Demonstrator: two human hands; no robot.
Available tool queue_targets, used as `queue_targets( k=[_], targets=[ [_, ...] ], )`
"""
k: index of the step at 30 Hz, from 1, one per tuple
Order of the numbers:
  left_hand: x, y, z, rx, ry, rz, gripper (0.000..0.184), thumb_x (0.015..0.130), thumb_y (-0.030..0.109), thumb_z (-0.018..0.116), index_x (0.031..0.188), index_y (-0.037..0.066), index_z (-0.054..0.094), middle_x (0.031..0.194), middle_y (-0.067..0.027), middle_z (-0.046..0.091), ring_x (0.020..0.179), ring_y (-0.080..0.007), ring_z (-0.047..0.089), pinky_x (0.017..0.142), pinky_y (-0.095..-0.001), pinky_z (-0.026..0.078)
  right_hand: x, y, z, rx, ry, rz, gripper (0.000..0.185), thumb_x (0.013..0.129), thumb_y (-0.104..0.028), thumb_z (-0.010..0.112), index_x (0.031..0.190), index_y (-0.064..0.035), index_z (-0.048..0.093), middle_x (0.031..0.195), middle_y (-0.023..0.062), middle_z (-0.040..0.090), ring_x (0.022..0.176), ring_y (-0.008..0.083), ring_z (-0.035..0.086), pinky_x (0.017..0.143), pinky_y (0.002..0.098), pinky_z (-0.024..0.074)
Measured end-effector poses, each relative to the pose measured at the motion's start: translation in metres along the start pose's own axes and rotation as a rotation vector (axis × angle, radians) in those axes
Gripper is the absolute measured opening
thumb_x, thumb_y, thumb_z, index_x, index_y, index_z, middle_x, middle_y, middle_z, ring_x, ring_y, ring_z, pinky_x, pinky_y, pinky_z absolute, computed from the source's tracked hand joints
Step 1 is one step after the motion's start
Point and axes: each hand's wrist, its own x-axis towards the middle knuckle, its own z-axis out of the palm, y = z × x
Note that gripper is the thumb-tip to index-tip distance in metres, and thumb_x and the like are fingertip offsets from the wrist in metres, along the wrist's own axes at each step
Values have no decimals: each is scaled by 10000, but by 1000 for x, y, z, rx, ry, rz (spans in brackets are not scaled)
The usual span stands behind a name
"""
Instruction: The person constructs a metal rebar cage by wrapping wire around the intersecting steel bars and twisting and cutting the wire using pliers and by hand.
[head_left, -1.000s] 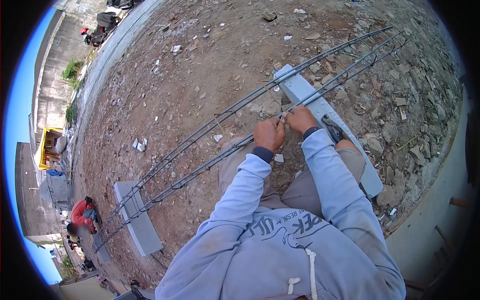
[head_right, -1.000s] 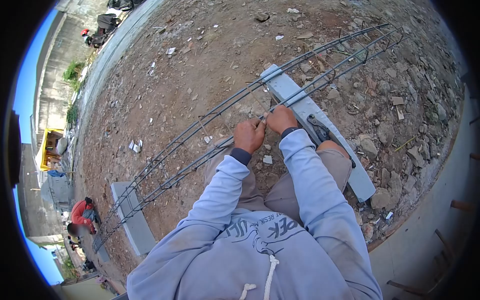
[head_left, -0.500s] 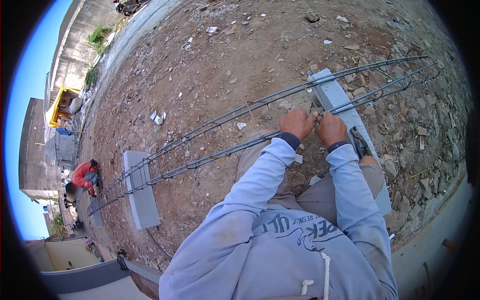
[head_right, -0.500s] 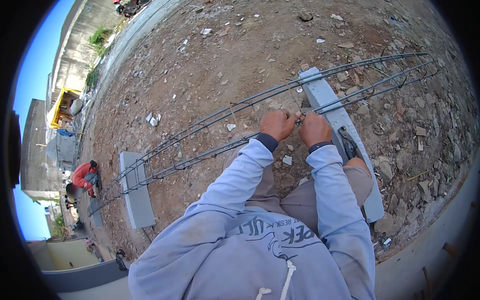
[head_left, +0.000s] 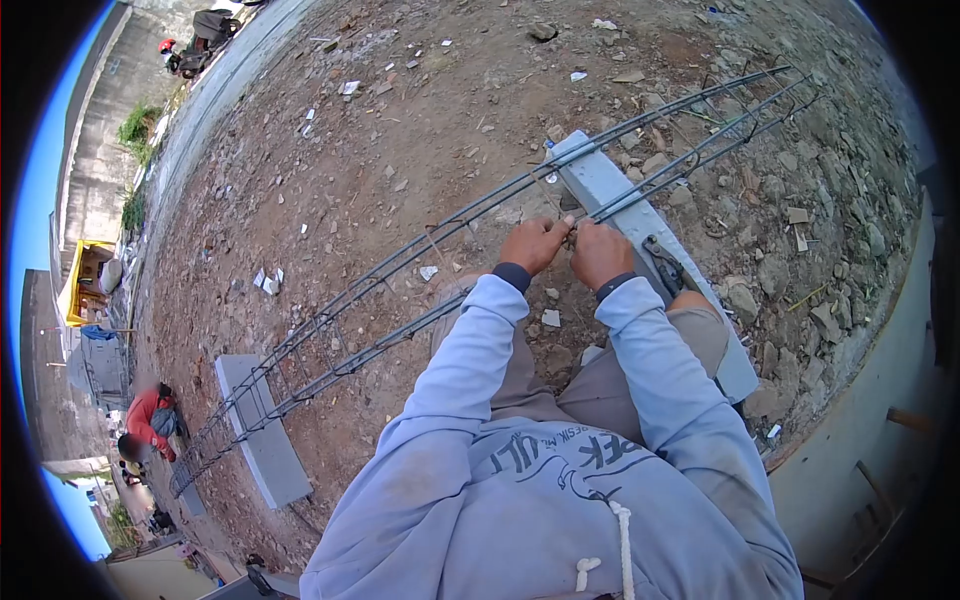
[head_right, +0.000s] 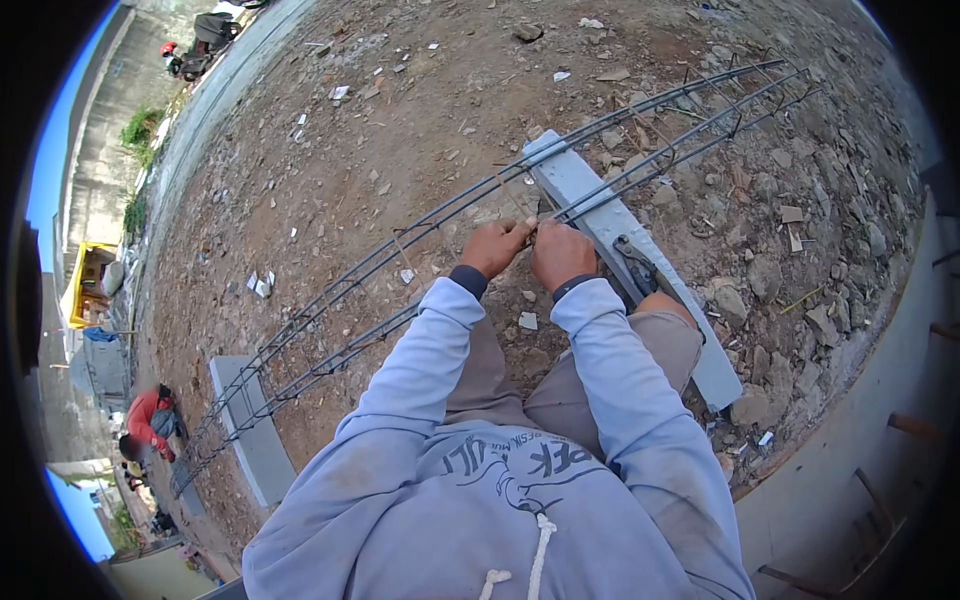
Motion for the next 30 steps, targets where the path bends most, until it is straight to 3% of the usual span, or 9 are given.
queue_targets(
  k=[1,5,8,11,17,22,26,30],
  targets=[
    [1,-1,-1,-14,-21,-9,565,852,560,476,765,38,674,747,-148,663,581,-227,635,570,-335,471,0,-1,-1,-37,-11,-10,136,800,-132,533,824,-22,609,744,172,657,722,311,666,654,408,534],
    [15,-6,-4,-449,-411,-76,605,854,560,454,794,-9,649,724,-163,657,615,-261,649,597,-345,513,0,-3,-2,-114,-19,-62,153,830,-162,515,853,-32,592,743,133,670,697,264,677,627,368,538],
    [11,10,-11,-557,-465,-319,649,884,573,405,825,-25,649,738,-135,670,596,-240,648,565,-336,526,-2,0,2,-120,5,-83,164,834,-181,522,871,-34,585,727,129,669,689,258,678,609,364,536],
    [10,18,-26,-633,-634,-438,657,902,615,327,897,33,632,798,-87,679,604,-177,647,500,-263,478,-2,0,5,-110,9,-62,157,824,-185,541,864,-39,581,729,132,667,691,268,676,612,375,535],
    [17,0,-28,-804,-726,-460,648,922,592,279,948,50,636,860,-67,689,652,-145,655,533,-238,497,-2,-5,-1,94,-14,58,213,819,-230,577,794,-21,614,760,186,659,713,335,659,656,435,523],
    [25,-6,-25,-871,-703,-592,404,939,385,406,955,52,634,841,-60,689,645,-135,654,501,-230,510,-1,-11,-18,298,-88,239,230,778,-247,625,798,-23,674,828,213,660,810,364,648,718,437,518],
    [35,-9,-20,-840,-695,-651,200,903,211,522,935,47,632,785,-65,678,575,-135,634,449,-228,504,4,-5,-6,356,-102,331,323,839,-293,552,806,9,664,830,236,644,824,397,626,742,473,491],
    [44,-12,-14,-890,-696,-629,167,887,185,555,882,38,634,705,-62,649,513,-137,601,424,-225,487,13,-1,5,412,-146,382,385,838,-337,545,821,27,670,877,245,641,859,399,617,785,461,478]
  ],
)
